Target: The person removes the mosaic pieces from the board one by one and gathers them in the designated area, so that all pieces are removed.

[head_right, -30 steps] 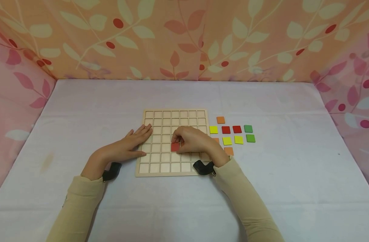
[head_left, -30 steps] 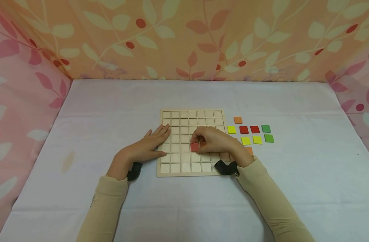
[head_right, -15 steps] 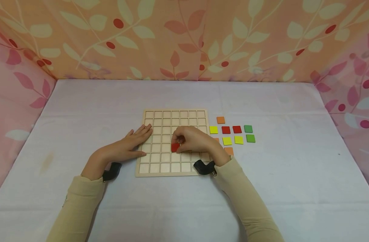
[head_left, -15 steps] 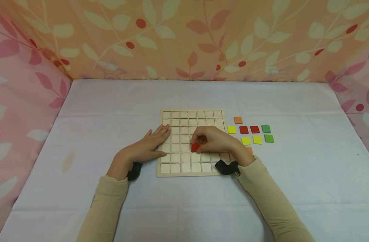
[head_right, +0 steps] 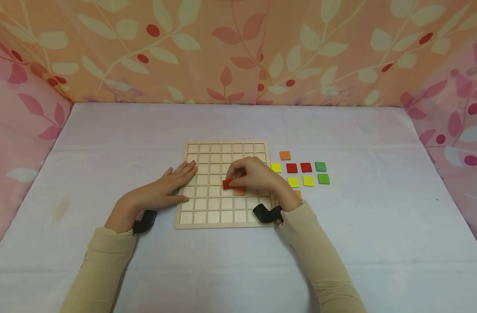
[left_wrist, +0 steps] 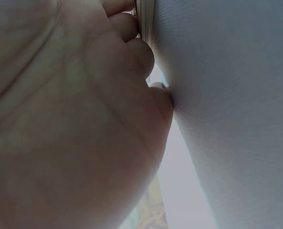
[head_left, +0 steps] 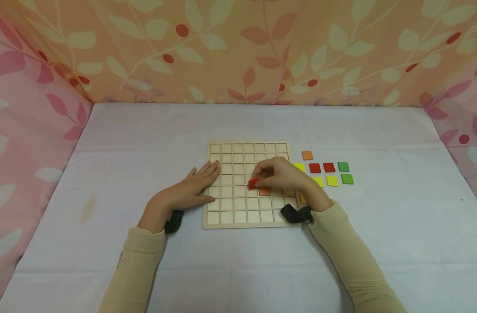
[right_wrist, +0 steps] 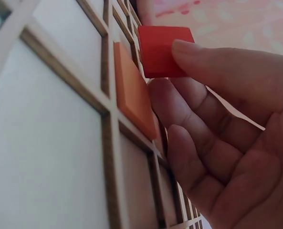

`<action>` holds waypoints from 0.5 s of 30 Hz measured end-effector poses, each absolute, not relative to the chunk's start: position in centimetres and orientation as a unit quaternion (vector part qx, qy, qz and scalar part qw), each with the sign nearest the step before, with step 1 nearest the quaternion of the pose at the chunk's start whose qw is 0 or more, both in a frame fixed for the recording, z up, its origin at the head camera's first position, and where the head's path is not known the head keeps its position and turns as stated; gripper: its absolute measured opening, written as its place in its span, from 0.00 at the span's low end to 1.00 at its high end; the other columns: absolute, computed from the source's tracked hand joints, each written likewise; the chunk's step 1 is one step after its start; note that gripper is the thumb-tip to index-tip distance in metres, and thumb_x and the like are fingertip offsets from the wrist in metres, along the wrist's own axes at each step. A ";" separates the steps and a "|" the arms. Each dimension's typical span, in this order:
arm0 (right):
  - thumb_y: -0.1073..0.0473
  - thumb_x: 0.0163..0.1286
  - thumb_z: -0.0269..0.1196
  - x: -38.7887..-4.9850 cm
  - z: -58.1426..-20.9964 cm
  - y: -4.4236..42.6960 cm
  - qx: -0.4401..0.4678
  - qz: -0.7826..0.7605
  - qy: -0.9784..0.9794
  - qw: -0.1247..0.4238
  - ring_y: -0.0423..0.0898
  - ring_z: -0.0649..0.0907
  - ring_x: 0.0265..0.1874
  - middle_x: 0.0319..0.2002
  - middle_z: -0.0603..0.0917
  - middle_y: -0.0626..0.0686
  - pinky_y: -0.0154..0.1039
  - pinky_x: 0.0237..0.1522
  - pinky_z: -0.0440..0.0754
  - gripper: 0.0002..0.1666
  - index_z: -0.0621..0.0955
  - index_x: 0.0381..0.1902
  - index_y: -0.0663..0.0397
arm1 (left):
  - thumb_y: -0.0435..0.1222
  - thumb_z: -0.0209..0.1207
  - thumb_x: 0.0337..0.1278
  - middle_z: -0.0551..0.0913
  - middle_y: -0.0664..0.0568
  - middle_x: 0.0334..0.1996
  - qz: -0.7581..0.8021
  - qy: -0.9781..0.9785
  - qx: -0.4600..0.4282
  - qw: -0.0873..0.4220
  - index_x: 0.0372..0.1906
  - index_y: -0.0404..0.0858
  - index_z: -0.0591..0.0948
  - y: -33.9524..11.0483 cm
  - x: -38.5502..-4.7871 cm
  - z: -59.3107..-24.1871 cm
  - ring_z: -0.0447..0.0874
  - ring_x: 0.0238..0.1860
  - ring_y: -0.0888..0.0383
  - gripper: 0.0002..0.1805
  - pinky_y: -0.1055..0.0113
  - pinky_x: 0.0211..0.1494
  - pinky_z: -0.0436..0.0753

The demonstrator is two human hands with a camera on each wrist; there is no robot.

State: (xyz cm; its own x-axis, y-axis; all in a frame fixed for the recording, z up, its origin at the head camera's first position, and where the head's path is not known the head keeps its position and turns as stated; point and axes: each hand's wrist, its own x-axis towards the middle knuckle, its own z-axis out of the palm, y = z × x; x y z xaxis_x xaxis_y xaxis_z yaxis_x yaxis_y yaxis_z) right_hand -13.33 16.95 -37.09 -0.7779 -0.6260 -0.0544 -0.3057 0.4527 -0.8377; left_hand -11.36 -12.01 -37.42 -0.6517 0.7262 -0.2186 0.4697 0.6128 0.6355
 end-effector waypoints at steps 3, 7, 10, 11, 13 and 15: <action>0.65 0.58 0.69 -13.5 -37.1 17.2 -0.266 -0.457 0.828 0.186 0.46 0.79 0.29 0.27 0.82 0.48 0.36 0.34 0.76 0.03 0.85 0.32 0.55 | 0.37 0.59 0.62 0.36 0.43 0.75 0.271 0.867 0.346 0.234 0.74 0.32 0.44 -12.0 -11.3 -37.3 0.27 0.73 0.48 0.45 0.45 0.70 0.31; 0.66 0.58 0.68 -13.7 -37.0 17.4 -0.245 -0.475 0.820 0.202 0.47 0.79 0.28 0.27 0.83 0.50 0.35 0.33 0.76 0.04 0.85 0.33 0.57 | 0.37 0.59 0.62 0.36 0.43 0.75 0.269 0.868 0.347 0.233 0.74 0.32 0.44 -12.1 -11.3 -37.3 0.27 0.73 0.48 0.45 0.45 0.70 0.31; 0.66 0.58 0.68 -13.7 -36.8 17.5 -0.233 -0.482 0.817 0.211 0.47 0.79 0.28 0.27 0.83 0.51 0.35 0.34 0.76 0.05 0.84 0.34 0.59 | 0.37 0.59 0.62 0.36 0.43 0.75 0.272 0.867 0.346 0.233 0.74 0.33 0.44 -12.1 -11.3 -37.3 0.27 0.73 0.48 0.45 0.45 0.70 0.31; 0.66 0.58 0.68 -13.7 -36.8 17.6 -0.229 -0.483 0.817 0.215 0.47 0.79 0.29 0.27 0.83 0.51 0.35 0.34 0.76 0.05 0.84 0.34 0.60 | 0.37 0.59 0.62 0.36 0.43 0.75 0.273 0.867 0.347 0.233 0.74 0.33 0.44 -12.1 -11.3 -37.3 0.27 0.73 0.48 0.45 0.45 0.70 0.31; 0.66 0.59 0.67 -13.7 -36.8 17.7 -0.224 -0.486 0.816 0.220 0.47 0.79 0.29 0.28 0.83 0.51 0.35 0.35 0.77 0.06 0.84 0.35 0.61 | 0.37 0.59 0.62 0.37 0.43 0.75 0.275 0.866 0.347 0.233 0.74 0.33 0.43 -12.1 -11.4 -37.3 0.27 0.73 0.48 0.45 0.45 0.70 0.31; 0.66 0.59 0.67 -13.7 -36.7 17.8 -0.218 -0.490 0.813 0.227 0.47 0.79 0.30 0.30 0.84 0.52 0.35 0.35 0.77 0.07 0.84 0.36 0.62 | 0.37 0.59 0.62 0.36 0.43 0.75 0.276 0.865 0.347 0.234 0.74 0.32 0.43 -12.1 -11.4 -37.4 0.27 0.73 0.48 0.45 0.45 0.70 0.31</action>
State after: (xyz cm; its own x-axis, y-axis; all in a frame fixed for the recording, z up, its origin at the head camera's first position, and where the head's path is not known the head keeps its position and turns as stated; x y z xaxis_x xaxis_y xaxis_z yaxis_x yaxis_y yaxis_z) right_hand -13.66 17.76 -36.72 -0.8016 -0.5771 -0.1561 -0.1311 0.4245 -0.8959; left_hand -11.38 -12.08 -37.40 -0.6504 0.7290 -0.2133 0.4708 0.6073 0.6400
